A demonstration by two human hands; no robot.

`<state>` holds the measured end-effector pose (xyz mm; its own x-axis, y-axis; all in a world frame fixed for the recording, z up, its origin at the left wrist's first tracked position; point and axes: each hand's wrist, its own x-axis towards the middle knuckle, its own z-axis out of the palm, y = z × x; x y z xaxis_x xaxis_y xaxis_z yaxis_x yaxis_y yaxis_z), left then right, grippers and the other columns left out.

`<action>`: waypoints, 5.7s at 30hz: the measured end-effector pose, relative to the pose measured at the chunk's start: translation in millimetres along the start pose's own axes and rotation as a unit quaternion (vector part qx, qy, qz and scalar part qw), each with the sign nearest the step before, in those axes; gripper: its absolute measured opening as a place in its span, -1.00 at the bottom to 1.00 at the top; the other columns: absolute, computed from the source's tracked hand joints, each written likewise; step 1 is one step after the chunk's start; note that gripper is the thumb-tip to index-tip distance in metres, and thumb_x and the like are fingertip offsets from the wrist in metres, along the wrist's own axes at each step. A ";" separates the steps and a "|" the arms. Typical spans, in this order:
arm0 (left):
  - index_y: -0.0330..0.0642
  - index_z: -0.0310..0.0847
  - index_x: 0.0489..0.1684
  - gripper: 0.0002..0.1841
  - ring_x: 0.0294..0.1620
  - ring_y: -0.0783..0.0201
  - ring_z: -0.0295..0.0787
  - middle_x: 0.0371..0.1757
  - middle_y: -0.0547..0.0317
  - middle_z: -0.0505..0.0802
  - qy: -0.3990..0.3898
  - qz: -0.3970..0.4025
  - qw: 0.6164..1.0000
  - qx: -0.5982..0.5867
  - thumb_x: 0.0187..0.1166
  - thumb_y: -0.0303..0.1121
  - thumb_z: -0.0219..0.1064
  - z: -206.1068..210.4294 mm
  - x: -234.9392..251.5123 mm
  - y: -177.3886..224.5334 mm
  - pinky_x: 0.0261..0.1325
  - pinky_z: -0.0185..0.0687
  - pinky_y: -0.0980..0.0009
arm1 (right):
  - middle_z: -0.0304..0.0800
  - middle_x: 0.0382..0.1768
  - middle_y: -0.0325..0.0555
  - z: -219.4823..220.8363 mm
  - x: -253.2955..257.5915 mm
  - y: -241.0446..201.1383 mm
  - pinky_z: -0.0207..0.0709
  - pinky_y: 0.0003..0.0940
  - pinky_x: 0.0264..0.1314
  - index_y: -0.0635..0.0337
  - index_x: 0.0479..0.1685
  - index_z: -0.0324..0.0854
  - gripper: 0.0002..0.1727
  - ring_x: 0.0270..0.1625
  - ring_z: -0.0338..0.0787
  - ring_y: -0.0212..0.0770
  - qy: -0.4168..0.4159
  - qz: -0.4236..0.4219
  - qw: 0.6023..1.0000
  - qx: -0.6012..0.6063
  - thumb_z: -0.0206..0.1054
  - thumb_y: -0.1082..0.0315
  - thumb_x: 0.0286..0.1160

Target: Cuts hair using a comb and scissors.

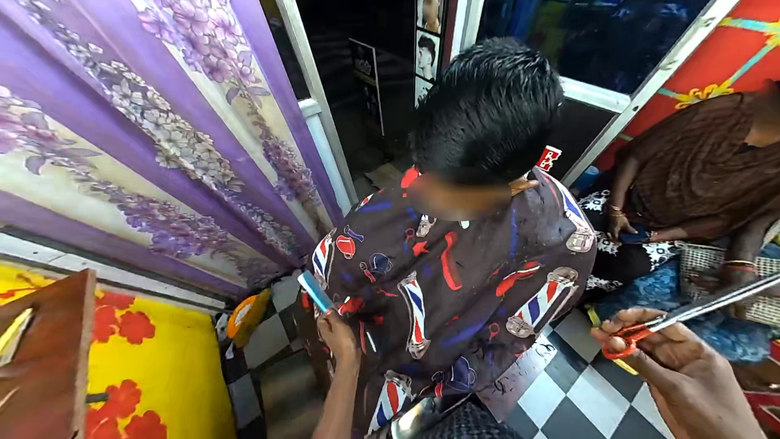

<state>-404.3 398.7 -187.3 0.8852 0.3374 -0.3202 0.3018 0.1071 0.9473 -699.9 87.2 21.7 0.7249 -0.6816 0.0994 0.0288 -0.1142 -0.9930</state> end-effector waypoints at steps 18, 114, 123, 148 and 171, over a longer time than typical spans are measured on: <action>-0.45 0.72 0.03 -0.69 -0.37 0.47 0.76 -0.22 0.04 0.86 -0.190 0.619 0.757 0.087 0.72 -0.28 0.31 39.3 -79.7 243.8 -0.27 0.72 0.52 | 0.91 -0.05 -0.16 32.0 41.6 -29.8 0.83 -0.44 -0.01 0.10 0.34 0.63 -0.54 -0.09 0.91 -0.27 -0.001 -0.148 0.988 -0.034 0.48 0.39 0.39; -0.07 0.85 0.15 -0.72 0.13 0.17 0.71 0.13 0.13 0.87 -0.250 0.781 0.555 0.141 0.53 -0.26 0.51 63.4 -91.9 296.7 0.20 0.47 0.14 | 0.87 -0.17 0.06 69.2 116.1 -116.3 0.56 0.06 -0.08 0.20 0.01 0.74 -0.68 -0.16 0.83 0.13 0.034 -0.416 0.698 -0.582 0.37 0.71 0.33; -0.07 0.87 0.19 -0.67 0.10 0.19 0.71 0.18 0.11 0.88 -0.250 0.758 0.582 0.156 0.50 -0.23 0.52 80.2 -92.9 316.2 0.16 0.45 0.14 | 0.85 -0.14 0.10 37.1 144.1 -132.2 0.61 0.16 0.05 0.24 0.02 0.72 -0.77 -0.09 0.84 0.17 0.032 -0.413 0.691 -0.592 0.38 0.62 0.42; 0.00 0.86 0.17 -0.71 0.12 0.27 0.69 0.17 0.24 0.87 -0.186 0.797 0.565 0.102 0.52 -0.24 0.52 91.1 -96.9 321.0 0.15 0.40 0.20 | 0.75 -0.22 -0.01 76.9 137.9 -155.9 0.57 -0.10 -0.26 0.18 -0.07 0.73 -0.61 -0.09 0.78 0.08 -0.006 -0.408 0.618 -0.672 0.62 0.64 0.07; 0.06 0.86 0.20 -0.68 0.04 0.25 0.69 0.15 0.24 0.87 -0.129 0.820 0.534 0.159 0.56 -0.11 0.44 100.5 -113.1 343.9 0.03 0.42 0.19 | 0.82 -0.21 -0.11 18.7 194.6 -152.4 0.62 -0.01 0.02 0.07 -0.06 0.74 -0.59 -0.09 0.83 0.00 -0.019 -0.463 0.629 -0.624 0.69 0.50 0.04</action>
<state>-365.1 303.5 173.9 0.0576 -0.4119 0.9094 -0.9464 -0.3126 -0.0816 -550.3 -14.5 191.2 0.8118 0.1110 0.5732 -0.0937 -0.9443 0.3156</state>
